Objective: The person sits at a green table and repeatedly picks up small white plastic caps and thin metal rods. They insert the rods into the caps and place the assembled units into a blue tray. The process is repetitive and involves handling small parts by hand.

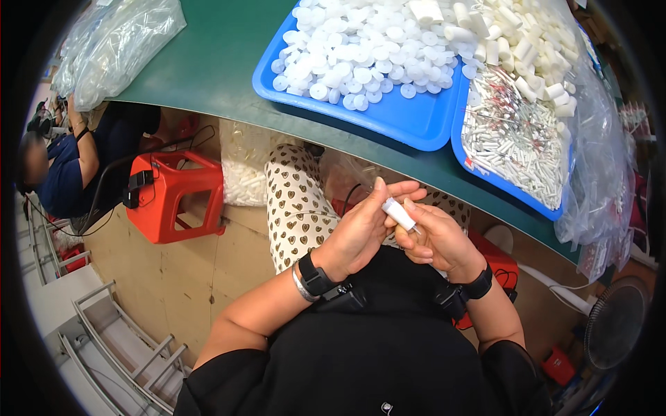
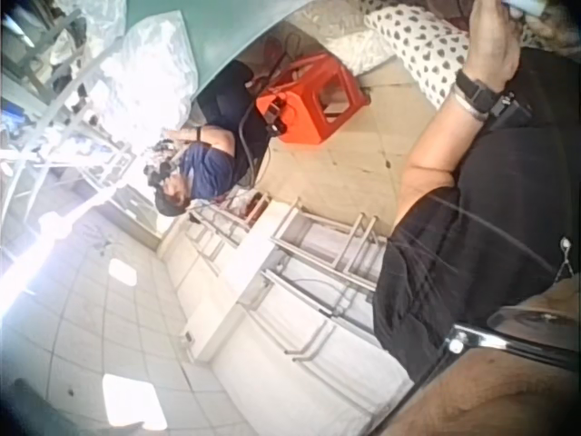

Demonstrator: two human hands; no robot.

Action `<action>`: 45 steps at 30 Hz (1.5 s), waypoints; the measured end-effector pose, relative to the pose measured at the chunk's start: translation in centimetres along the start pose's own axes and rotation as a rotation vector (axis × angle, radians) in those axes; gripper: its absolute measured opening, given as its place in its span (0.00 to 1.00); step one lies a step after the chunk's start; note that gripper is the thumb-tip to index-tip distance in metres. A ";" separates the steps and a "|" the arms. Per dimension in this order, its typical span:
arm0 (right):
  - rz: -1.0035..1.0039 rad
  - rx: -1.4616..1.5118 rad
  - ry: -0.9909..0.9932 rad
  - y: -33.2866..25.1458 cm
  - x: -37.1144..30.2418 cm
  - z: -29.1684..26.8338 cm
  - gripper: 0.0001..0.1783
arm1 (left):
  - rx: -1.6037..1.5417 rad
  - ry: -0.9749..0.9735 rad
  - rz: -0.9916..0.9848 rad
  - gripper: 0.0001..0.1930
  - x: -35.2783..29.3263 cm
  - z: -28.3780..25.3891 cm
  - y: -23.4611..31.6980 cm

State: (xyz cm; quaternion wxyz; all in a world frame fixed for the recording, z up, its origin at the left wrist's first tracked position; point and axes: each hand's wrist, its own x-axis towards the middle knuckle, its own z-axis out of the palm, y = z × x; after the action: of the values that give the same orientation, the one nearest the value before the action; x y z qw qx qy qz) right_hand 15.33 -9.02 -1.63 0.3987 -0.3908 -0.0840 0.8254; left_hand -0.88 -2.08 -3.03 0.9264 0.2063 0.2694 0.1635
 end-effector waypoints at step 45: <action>0.053 0.542 -0.208 2.6 1.7 -3.7 0.24 | -0.023 -0.004 0.022 0.32 0.6 -1.5 -1.7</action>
State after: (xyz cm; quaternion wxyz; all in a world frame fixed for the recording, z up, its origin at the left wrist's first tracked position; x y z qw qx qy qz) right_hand 15.80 -10.15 -6.29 0.4564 -0.1853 0.1092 0.8634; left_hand -0.88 -2.86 -5.25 0.9272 0.1991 0.2635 0.1765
